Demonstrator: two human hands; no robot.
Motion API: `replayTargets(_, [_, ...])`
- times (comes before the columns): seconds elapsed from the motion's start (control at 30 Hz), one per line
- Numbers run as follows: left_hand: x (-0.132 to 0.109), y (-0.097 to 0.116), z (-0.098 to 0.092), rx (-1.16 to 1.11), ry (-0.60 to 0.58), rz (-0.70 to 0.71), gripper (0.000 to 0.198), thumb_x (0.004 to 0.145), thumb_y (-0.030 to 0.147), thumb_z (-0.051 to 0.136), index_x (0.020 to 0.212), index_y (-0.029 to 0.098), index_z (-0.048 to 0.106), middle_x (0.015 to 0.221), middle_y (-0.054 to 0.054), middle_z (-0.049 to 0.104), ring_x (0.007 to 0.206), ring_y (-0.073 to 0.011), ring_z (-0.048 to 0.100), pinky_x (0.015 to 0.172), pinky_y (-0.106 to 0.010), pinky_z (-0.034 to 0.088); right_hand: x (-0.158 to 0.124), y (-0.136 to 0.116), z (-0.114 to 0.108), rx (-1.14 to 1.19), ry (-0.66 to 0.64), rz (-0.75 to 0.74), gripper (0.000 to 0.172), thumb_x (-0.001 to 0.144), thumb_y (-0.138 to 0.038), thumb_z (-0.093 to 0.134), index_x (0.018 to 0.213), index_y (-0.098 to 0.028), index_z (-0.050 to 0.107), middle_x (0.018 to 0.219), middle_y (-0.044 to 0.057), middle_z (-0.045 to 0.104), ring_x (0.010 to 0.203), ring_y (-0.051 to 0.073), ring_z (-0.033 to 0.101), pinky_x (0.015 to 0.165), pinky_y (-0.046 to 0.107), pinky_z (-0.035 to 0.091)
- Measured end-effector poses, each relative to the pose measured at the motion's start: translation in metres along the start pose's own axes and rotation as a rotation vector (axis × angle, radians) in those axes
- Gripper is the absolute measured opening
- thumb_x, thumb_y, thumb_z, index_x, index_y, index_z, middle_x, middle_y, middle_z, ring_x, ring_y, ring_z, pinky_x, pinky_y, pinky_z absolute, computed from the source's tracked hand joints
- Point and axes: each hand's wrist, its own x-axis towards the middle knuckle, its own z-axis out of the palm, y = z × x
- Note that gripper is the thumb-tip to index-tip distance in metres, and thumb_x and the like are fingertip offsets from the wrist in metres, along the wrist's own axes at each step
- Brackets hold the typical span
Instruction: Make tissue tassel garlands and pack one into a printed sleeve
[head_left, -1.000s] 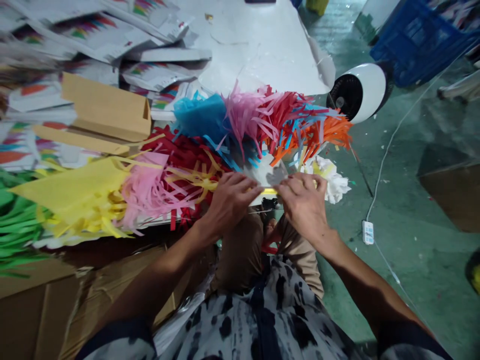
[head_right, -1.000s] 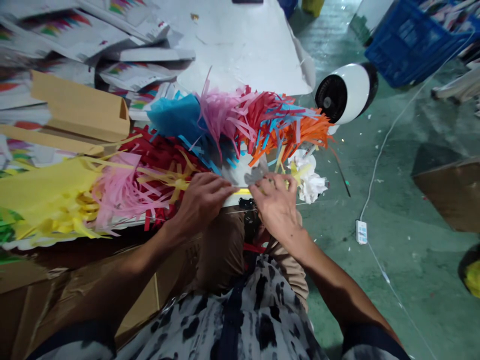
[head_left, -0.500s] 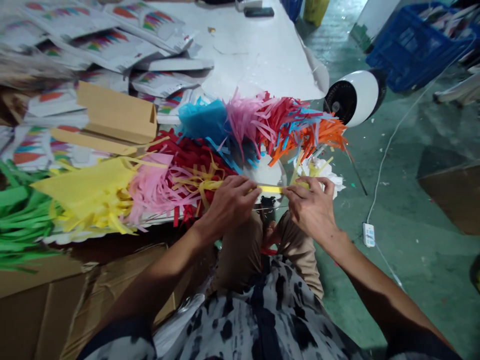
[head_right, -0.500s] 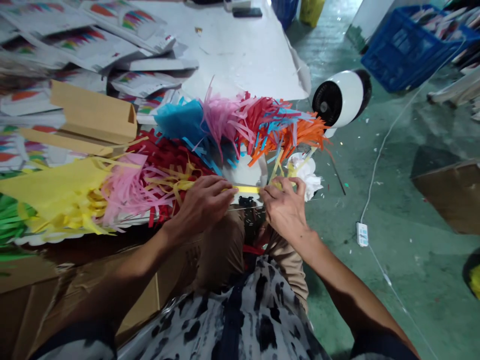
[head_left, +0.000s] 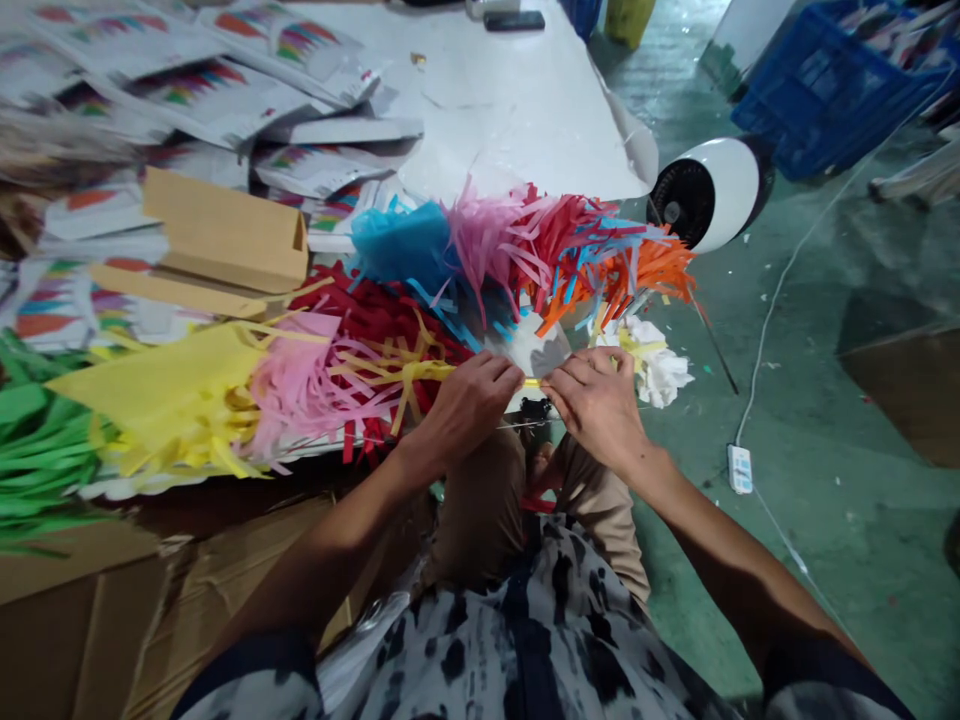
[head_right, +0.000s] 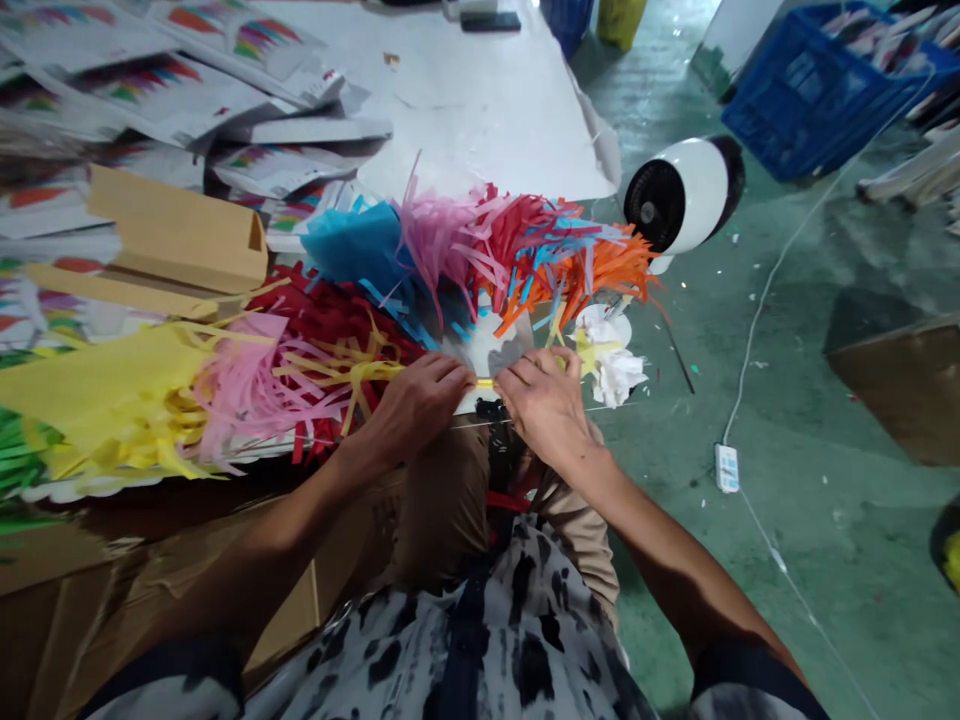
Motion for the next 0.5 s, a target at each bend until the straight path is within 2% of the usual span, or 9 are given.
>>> replayTargets(0.33, [-0.005, -0.012, -0.011, -0.035, -0.069, -0.232, 0.017, 0.101, 0.028, 0.061, 0.095, 0.015, 0.070, 0.095, -0.011, 0.071, 0.092, -0.0267, 0.060, 0.080, -0.038, 0.042, 0.005, 0.007, 0.000, -0.074, -0.117, 0.118, 0.025, 0.105, -0.034, 0.052, 0.096, -0.018, 0.068, 0.097, 0.011, 0.073, 0.103, 0.030, 0.053, 0.091, 0.045, 0.027])
replayTargets(0.5, [-0.001, -0.014, -0.013, -0.019, -0.101, -0.257, 0.017, 0.099, 0.031, 0.064, 0.094, 0.016, 0.069, 0.095, -0.011, 0.071, 0.094, -0.0279, 0.061, 0.079, -0.038, 0.041, 0.015, 0.009, -0.004, -0.128, -0.199, 0.099, 0.025, 0.103, -0.034, 0.053, 0.089, -0.018, 0.066, 0.092, 0.011, 0.072, 0.097, 0.030, 0.053, 0.086, 0.045, 0.027])
